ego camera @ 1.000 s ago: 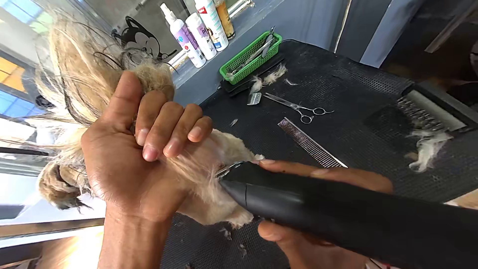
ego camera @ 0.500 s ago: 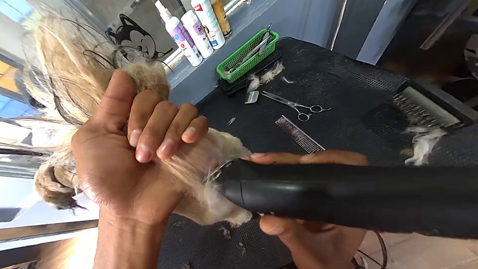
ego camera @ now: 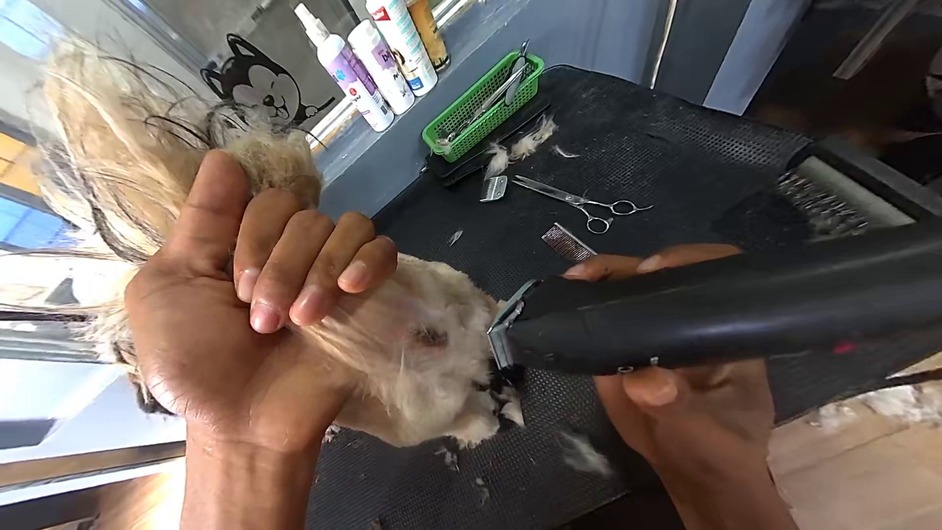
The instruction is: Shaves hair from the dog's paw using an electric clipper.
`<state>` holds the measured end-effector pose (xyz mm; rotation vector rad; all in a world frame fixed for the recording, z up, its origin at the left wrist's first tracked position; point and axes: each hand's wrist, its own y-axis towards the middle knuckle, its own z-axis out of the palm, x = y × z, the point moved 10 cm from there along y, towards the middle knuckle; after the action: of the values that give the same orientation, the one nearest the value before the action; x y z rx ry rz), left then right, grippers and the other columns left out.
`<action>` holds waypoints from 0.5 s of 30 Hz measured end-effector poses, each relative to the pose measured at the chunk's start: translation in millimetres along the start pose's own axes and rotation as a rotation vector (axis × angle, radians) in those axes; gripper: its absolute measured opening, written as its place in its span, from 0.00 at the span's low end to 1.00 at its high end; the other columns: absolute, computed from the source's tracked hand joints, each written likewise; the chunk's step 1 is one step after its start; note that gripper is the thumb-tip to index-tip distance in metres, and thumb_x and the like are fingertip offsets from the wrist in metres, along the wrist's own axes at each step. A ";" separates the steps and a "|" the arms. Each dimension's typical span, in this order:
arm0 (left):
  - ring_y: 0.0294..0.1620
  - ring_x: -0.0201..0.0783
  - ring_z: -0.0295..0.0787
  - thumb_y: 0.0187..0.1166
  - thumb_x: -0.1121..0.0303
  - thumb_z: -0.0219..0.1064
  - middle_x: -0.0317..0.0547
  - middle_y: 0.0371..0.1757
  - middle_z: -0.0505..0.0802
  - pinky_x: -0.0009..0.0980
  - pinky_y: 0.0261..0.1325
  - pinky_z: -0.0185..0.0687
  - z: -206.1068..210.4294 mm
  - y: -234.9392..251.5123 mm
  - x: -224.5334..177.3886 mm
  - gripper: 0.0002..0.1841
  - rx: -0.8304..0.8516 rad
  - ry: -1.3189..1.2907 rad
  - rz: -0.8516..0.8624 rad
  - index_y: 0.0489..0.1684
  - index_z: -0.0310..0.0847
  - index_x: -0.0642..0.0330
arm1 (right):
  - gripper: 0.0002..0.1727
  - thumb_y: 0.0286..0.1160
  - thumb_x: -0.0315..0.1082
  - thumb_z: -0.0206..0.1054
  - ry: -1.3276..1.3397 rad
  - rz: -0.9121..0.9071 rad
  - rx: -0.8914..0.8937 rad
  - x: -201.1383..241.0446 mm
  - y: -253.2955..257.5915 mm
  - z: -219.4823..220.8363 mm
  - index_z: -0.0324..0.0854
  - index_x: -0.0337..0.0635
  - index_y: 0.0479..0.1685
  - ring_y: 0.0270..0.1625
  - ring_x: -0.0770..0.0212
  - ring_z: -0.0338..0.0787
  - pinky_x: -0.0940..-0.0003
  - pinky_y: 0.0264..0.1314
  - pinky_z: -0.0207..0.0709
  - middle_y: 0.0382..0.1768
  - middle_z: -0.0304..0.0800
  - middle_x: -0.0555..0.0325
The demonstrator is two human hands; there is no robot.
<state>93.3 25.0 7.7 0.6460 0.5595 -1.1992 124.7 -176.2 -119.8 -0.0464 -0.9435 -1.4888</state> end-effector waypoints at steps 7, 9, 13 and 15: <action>0.14 0.29 0.62 0.92 0.47 0.20 0.33 0.13 0.65 0.22 0.24 0.67 -2.8 -1.1 -1.9 0.35 0.019 0.056 0.009 0.19 0.67 0.54 | 0.28 0.68 0.37 0.80 -0.006 0.029 -0.203 -19.3 -20.7 -6.7 0.76 0.51 0.69 0.67 0.54 0.91 0.58 0.70 0.86 0.63 0.91 0.53; 0.13 0.29 0.63 0.92 0.48 0.22 0.33 0.12 0.65 0.22 0.23 0.67 -5.6 -3.2 -5.1 0.35 0.011 0.058 0.027 0.18 0.67 0.55 | 0.28 0.69 0.37 0.80 -0.006 0.064 -0.252 -29.5 -24.2 -11.1 0.76 0.49 0.69 0.66 0.54 0.91 0.59 0.69 0.87 0.63 0.90 0.51; 0.12 0.30 0.66 0.93 0.48 0.22 0.35 0.10 0.66 0.23 0.21 0.69 -9.9 -5.0 -9.1 0.37 -0.007 0.083 0.051 0.15 0.66 0.57 | 0.26 0.70 0.36 0.79 -0.007 0.084 -0.224 -35.3 -22.4 -8.5 0.77 0.47 0.67 0.63 0.56 0.92 0.63 0.64 0.89 0.62 0.91 0.51; 0.12 0.31 0.67 0.93 0.48 0.21 0.36 0.10 0.67 0.23 0.22 0.70 -10.3 -5.2 -8.8 0.37 -0.005 0.097 0.051 0.15 0.66 0.58 | 0.26 0.69 0.35 0.80 0.002 0.082 -0.204 -35.0 -21.5 -5.0 0.77 0.47 0.67 0.63 0.56 0.93 0.63 0.65 0.89 0.61 0.91 0.51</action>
<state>85.4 37.0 5.8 0.7125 0.6234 -1.1227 115.6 -153.8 -153.4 -0.2294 -0.7766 -1.5041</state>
